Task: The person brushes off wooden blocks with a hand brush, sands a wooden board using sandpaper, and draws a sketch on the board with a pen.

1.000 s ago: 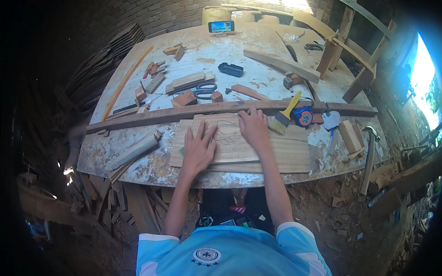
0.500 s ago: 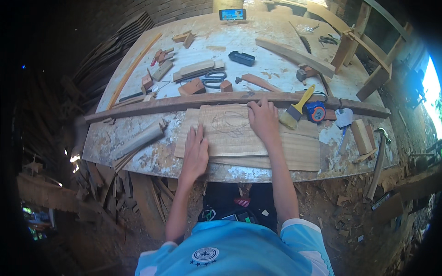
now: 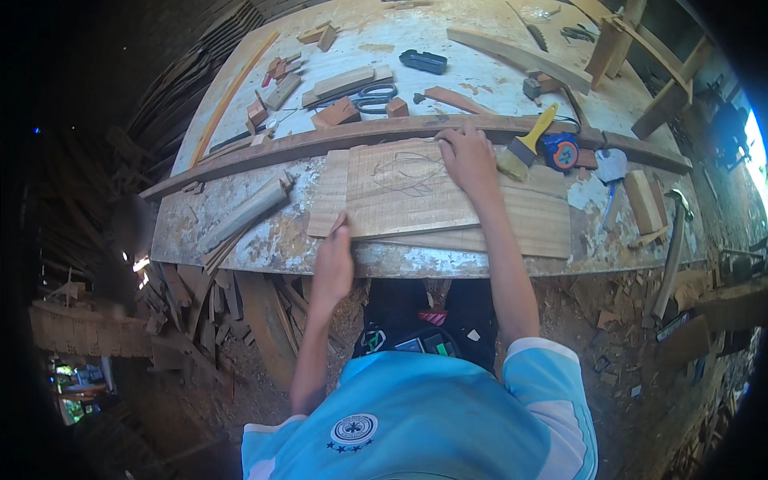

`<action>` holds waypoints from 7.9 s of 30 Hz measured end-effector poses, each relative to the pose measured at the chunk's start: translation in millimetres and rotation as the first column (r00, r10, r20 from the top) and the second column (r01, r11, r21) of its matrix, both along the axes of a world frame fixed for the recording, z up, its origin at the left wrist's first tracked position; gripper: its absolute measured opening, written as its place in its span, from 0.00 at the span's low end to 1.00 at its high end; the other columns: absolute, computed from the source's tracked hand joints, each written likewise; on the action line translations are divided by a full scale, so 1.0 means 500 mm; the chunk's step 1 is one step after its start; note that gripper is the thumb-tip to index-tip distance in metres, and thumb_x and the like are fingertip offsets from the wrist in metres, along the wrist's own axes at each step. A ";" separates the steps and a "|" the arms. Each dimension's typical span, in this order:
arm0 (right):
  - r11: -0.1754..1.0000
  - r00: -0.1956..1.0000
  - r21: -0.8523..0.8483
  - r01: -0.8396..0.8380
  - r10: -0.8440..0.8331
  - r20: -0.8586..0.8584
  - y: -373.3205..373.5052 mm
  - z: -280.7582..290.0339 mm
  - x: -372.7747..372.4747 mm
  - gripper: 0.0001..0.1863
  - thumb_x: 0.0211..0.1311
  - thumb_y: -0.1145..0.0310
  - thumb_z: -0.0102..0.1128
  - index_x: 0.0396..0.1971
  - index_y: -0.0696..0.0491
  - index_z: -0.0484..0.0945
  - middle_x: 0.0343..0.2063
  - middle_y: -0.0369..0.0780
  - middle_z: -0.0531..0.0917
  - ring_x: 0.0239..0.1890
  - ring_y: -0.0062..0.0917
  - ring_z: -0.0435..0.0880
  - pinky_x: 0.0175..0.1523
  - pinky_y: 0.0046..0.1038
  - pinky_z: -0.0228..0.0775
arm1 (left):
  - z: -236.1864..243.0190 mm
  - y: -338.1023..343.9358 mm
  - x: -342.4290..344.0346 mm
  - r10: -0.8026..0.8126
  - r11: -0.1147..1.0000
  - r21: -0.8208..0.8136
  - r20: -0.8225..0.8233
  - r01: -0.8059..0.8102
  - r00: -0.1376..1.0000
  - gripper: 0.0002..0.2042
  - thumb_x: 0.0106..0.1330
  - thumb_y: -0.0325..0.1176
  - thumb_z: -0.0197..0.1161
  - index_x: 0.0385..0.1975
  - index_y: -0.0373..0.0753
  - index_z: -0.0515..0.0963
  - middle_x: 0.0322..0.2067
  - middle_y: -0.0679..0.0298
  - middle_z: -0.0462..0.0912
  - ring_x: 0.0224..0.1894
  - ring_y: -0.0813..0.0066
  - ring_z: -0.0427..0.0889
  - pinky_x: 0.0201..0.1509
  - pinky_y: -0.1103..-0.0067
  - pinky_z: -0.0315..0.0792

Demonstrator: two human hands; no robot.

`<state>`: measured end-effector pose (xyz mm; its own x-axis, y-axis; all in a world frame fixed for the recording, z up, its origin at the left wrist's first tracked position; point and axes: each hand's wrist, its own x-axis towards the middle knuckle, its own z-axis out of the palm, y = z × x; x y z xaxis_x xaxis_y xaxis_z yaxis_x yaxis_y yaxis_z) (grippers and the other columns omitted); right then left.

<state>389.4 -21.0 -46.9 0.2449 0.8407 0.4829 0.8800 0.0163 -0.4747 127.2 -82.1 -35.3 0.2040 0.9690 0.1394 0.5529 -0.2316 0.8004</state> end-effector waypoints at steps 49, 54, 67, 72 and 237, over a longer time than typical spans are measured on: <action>0.982 0.961 -0.152 -0.112 0.146 0.234 -0.294 0.015 -0.040 0.23 0.54 0.74 0.50 0.52 0.60 0.67 0.48 0.46 0.75 0.51 0.35 0.73 0.57 0.32 0.65 | -0.026 0.209 0.114 -0.083 0.880 0.377 -0.475 0.288 0.876 0.16 0.66 0.45 0.50 0.40 0.42 0.80 0.36 0.54 0.76 0.42 0.54 0.74 0.46 0.63 0.67; 0.841 0.840 -0.040 -0.540 0.536 -0.085 -0.346 0.001 -0.090 0.25 0.44 0.78 0.53 0.48 0.58 0.72 0.45 0.44 0.79 0.48 0.34 0.77 0.58 0.32 0.66 | -0.025 0.216 0.120 -0.111 0.887 0.350 -0.473 0.302 0.874 0.16 0.66 0.44 0.50 0.40 0.42 0.80 0.36 0.56 0.75 0.43 0.57 0.73 0.47 0.64 0.66; 0.943 0.934 -0.043 0.331 -0.334 -0.125 -0.304 0.012 0.385 0.13 0.58 0.65 0.54 0.39 0.57 0.76 0.38 0.51 0.79 0.42 0.46 0.77 0.48 0.39 0.67 | -0.031 0.217 0.104 -0.127 0.890 0.342 -0.451 0.303 0.883 0.18 0.65 0.46 0.50 0.43 0.42 0.80 0.40 0.57 0.76 0.46 0.58 0.72 0.50 0.65 0.65; 0.788 0.772 -0.087 0.610 -0.566 0.288 -0.318 -0.064 0.466 0.12 0.58 0.68 0.52 0.41 0.54 0.77 0.37 0.48 0.80 0.44 0.45 0.78 0.49 0.43 0.67 | -0.023 0.207 0.097 -0.117 0.903 0.320 -0.458 0.286 0.881 0.18 0.64 0.46 0.50 0.44 0.42 0.79 0.41 0.58 0.76 0.47 0.58 0.72 0.50 0.65 0.65; 0.947 0.821 0.224 -0.231 0.313 -0.477 -0.062 0.011 -0.195 0.13 0.50 0.78 0.56 0.14 0.58 0.61 0.14 0.38 0.65 0.17 0.22 0.64 0.24 0.28 0.55 | -0.014 0.361 0.082 -0.607 0.785 0.077 -0.098 0.615 0.788 0.14 0.60 0.41 0.61 0.35 0.36 0.81 0.32 0.57 0.83 0.35 0.67 0.80 0.40 0.75 0.71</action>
<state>291.9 -52.3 -41.3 0.2587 0.8373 0.4816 0.4708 0.3261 -0.8198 168.0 98.7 -42.4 0.7605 0.6201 0.1926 0.3179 -0.6142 0.7223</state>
